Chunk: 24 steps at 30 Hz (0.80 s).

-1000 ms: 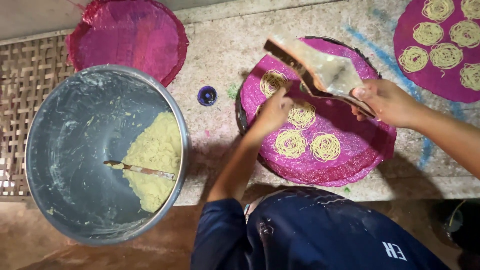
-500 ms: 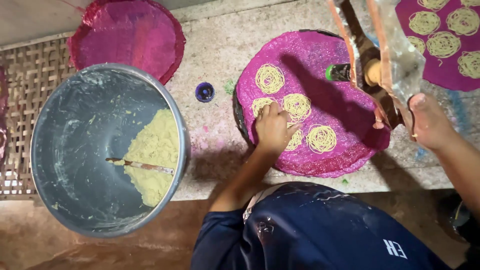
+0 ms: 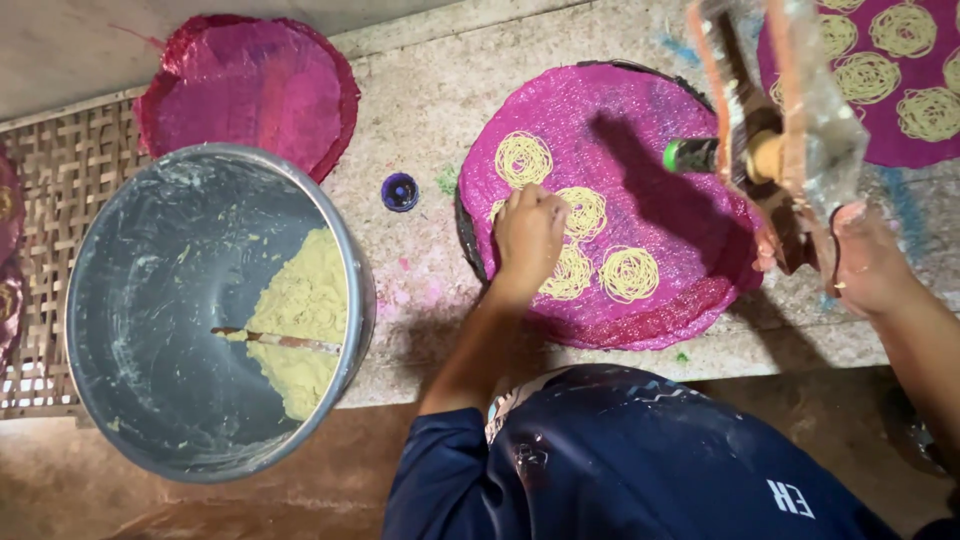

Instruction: The person uses a manual dough press to extrude dough into spiral shapes onto a pink tray. They repeatedly scoop dough from a metal bowl, load it into the press, and squeeze the handle to form noodles, then reload the press from the bowl.

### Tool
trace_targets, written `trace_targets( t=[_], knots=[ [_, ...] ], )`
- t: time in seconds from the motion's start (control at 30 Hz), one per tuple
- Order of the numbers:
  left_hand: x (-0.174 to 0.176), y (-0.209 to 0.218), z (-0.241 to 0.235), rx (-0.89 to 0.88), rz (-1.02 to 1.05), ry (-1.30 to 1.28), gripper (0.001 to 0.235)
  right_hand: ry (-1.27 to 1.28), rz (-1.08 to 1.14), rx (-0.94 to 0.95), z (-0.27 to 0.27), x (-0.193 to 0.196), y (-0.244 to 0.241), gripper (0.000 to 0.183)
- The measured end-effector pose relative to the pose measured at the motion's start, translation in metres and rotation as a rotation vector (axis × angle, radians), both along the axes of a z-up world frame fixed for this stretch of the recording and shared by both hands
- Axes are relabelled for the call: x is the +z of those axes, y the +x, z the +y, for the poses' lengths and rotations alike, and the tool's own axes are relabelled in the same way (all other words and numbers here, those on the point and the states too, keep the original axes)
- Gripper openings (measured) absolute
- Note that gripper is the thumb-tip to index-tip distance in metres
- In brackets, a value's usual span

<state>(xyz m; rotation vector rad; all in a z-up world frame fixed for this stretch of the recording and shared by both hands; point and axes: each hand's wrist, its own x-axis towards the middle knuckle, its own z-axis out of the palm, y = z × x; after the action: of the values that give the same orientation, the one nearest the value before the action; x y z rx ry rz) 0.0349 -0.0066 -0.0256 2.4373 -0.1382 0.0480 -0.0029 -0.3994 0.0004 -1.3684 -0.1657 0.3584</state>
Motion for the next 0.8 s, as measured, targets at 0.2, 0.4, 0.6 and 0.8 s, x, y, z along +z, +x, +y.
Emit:
trace_targets(
  t=[0.2, 0.4, 0.6, 0.8],
  knots=[
    [0.006, 0.062, -0.024, -0.391, 0.520, -2.127, 0.082, -0.476, 0.254, 0.381, 0.000, -0.007, 0.027, 0.088],
    [0.021, 0.090, -0.045, -0.492, 0.511, -2.104, 0.089, -0.667, 0.408, 0.408, -0.013, 0.015, 0.043, 0.078],
    [0.007, 0.042, -0.011, -0.353, -0.110, 0.136, 0.083, -0.470, 0.183, 0.202, -0.038, 0.019, 0.028, 0.066],
    [-0.009, 0.012, -0.029, -0.292, 0.060, 0.313, 0.040, 0.091, 0.106, 0.259, -0.007, 0.032, 0.025, 0.071]
  ],
)
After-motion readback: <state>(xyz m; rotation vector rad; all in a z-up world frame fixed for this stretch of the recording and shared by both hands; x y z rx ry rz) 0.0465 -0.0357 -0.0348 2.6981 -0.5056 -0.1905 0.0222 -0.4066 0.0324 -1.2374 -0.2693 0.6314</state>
